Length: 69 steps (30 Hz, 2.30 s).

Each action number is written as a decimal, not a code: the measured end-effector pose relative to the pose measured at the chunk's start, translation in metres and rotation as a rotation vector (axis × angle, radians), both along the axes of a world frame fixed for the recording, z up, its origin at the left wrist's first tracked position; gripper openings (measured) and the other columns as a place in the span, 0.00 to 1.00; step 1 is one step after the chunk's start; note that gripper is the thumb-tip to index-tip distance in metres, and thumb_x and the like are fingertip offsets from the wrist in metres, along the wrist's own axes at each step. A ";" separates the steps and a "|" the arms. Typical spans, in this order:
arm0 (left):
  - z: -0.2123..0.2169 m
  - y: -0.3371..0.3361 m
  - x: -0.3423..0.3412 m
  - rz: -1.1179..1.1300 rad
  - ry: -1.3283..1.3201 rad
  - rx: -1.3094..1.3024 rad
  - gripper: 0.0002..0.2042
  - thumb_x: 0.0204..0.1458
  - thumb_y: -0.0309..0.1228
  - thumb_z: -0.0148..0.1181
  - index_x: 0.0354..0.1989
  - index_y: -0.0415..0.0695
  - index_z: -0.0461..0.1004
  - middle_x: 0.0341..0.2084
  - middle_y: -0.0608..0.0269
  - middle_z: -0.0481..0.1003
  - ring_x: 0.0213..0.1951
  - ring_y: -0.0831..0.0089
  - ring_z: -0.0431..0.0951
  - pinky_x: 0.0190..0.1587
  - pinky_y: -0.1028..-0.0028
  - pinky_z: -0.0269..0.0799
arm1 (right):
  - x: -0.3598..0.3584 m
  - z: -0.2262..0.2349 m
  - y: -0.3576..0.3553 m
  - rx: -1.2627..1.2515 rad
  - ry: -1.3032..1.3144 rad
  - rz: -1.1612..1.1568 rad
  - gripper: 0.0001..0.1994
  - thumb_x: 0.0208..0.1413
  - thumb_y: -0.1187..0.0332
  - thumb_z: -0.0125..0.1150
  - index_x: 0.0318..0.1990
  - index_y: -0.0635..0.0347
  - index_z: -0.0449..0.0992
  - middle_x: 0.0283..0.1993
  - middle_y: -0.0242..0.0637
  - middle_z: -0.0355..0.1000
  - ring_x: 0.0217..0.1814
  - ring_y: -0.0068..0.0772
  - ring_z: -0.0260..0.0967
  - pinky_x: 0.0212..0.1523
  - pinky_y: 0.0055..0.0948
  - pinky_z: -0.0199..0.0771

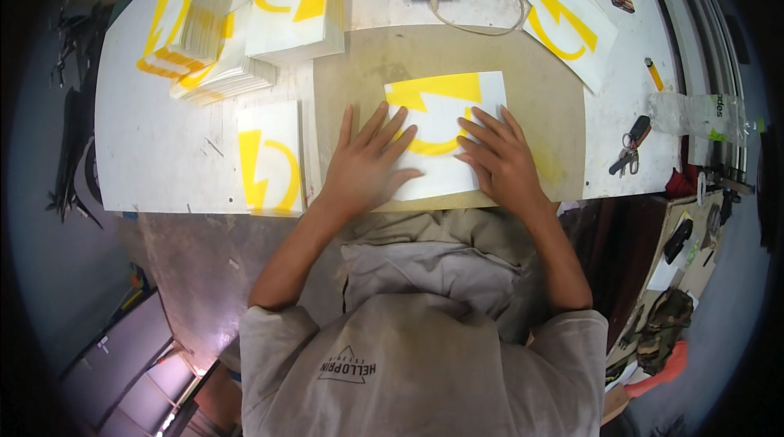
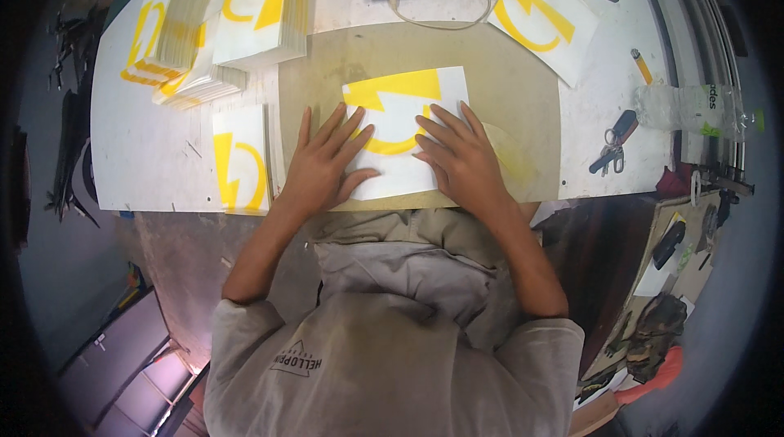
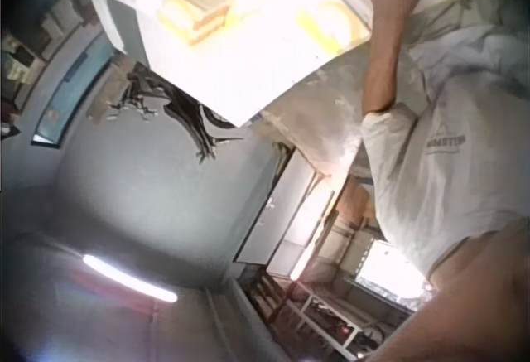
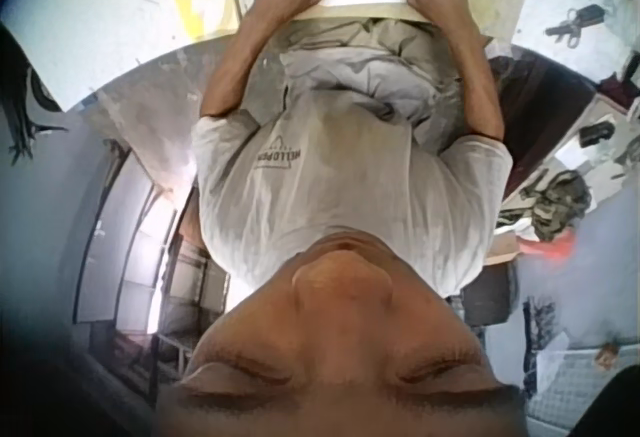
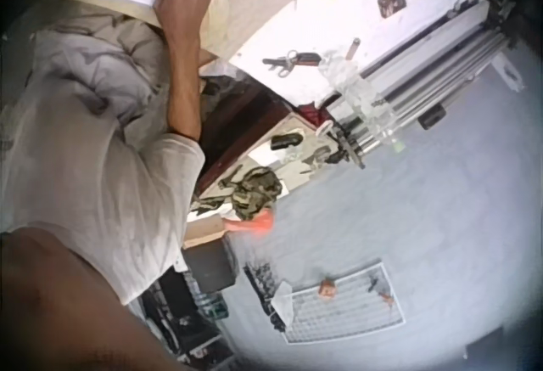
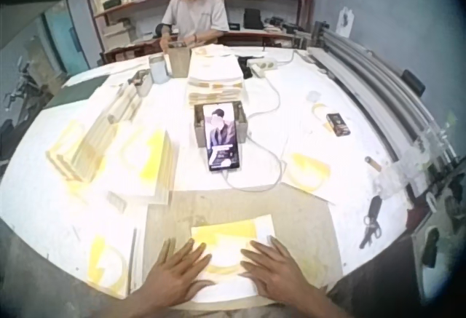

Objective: The person repeatedly folds white paper sheets with yellow printed designs in half, presses the crease, and places them on a stack. The person handles the sheets one at a time and maintains a consistent folding rhythm throughout the clip.

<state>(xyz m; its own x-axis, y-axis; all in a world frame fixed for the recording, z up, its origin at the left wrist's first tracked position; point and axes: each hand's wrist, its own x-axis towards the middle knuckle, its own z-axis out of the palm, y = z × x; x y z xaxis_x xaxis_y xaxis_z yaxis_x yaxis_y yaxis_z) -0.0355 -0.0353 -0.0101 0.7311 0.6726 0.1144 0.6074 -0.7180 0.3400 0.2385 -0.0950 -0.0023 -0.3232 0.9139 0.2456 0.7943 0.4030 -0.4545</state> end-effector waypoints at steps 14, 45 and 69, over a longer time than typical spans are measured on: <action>-0.004 -0.036 0.024 0.020 -0.195 -0.025 0.18 0.57 0.32 0.69 0.56 0.49 0.80 0.62 0.59 0.76 0.69 0.56 0.69 0.74 0.34 0.47 | 0.007 -0.015 -0.028 0.104 0.045 -0.048 0.13 0.50 0.75 0.70 0.45 0.59 0.83 0.55 0.33 0.80 0.64 0.40 0.75 0.72 0.60 0.61; -0.006 -0.060 0.019 0.014 -0.178 -0.019 0.21 0.56 0.28 0.69 0.58 0.35 0.77 0.64 0.46 0.74 0.67 0.49 0.73 0.68 0.52 0.69 | -0.019 -0.012 -0.063 0.054 0.077 -0.112 0.15 0.58 0.75 0.68 0.53 0.68 0.80 0.63 0.47 0.76 0.70 0.53 0.71 0.69 0.53 0.71; 0.025 0.000 0.032 0.024 -0.071 0.257 0.25 0.45 0.50 0.75 0.48 0.51 0.78 0.58 0.62 0.72 0.63 0.57 0.68 0.70 0.42 0.51 | -0.014 0.030 -0.009 0.108 -0.120 -0.208 0.14 0.41 0.76 0.67 0.39 0.57 0.77 0.61 0.41 0.69 0.73 0.54 0.58 0.76 0.73 0.41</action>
